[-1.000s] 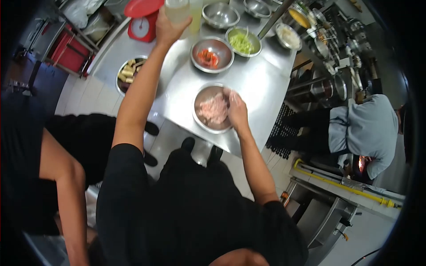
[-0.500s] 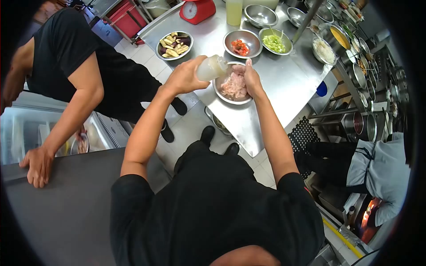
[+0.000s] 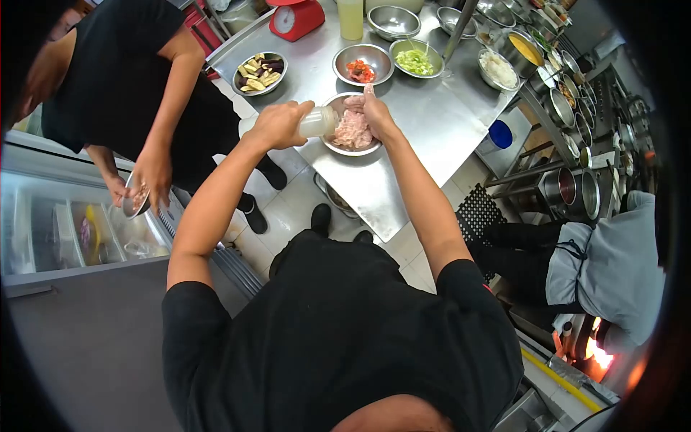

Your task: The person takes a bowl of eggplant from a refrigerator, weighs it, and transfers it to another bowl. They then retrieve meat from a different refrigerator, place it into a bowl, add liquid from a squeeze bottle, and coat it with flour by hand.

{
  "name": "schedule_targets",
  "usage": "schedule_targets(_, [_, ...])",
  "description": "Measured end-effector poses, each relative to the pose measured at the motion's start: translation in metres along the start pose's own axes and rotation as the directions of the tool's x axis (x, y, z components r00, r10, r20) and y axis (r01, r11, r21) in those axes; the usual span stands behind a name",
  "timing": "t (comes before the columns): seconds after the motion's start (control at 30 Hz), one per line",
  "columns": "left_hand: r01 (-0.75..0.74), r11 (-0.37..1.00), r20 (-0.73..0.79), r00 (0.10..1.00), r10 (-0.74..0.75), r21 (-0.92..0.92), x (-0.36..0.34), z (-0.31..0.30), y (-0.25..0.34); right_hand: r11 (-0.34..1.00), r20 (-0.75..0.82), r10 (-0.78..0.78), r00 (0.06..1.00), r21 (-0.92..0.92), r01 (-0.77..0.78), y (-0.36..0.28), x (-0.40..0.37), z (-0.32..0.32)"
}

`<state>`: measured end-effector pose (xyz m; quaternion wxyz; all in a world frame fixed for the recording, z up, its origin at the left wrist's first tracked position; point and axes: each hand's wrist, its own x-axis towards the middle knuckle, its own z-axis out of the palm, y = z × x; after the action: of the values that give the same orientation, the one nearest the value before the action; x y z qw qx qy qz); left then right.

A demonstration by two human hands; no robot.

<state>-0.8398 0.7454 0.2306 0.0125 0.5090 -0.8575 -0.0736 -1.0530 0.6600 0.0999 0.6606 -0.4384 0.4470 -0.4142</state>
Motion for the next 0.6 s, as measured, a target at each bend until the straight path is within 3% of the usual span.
schedule_targets(0.23, [-0.014,0.996,0.019,1.0,0.012,0.092,0.004,0.001,0.001,0.999,0.004,0.026,1.0,-0.041,-0.026,-0.003,-0.004,0.001])
schedule_targets(0.6, [0.01,0.997,-0.061,0.998,-0.006,0.08,0.004,0.007,-0.001,0.997,-0.002,-0.029,1.0,-0.071,0.029,0.001,-0.005,0.0])
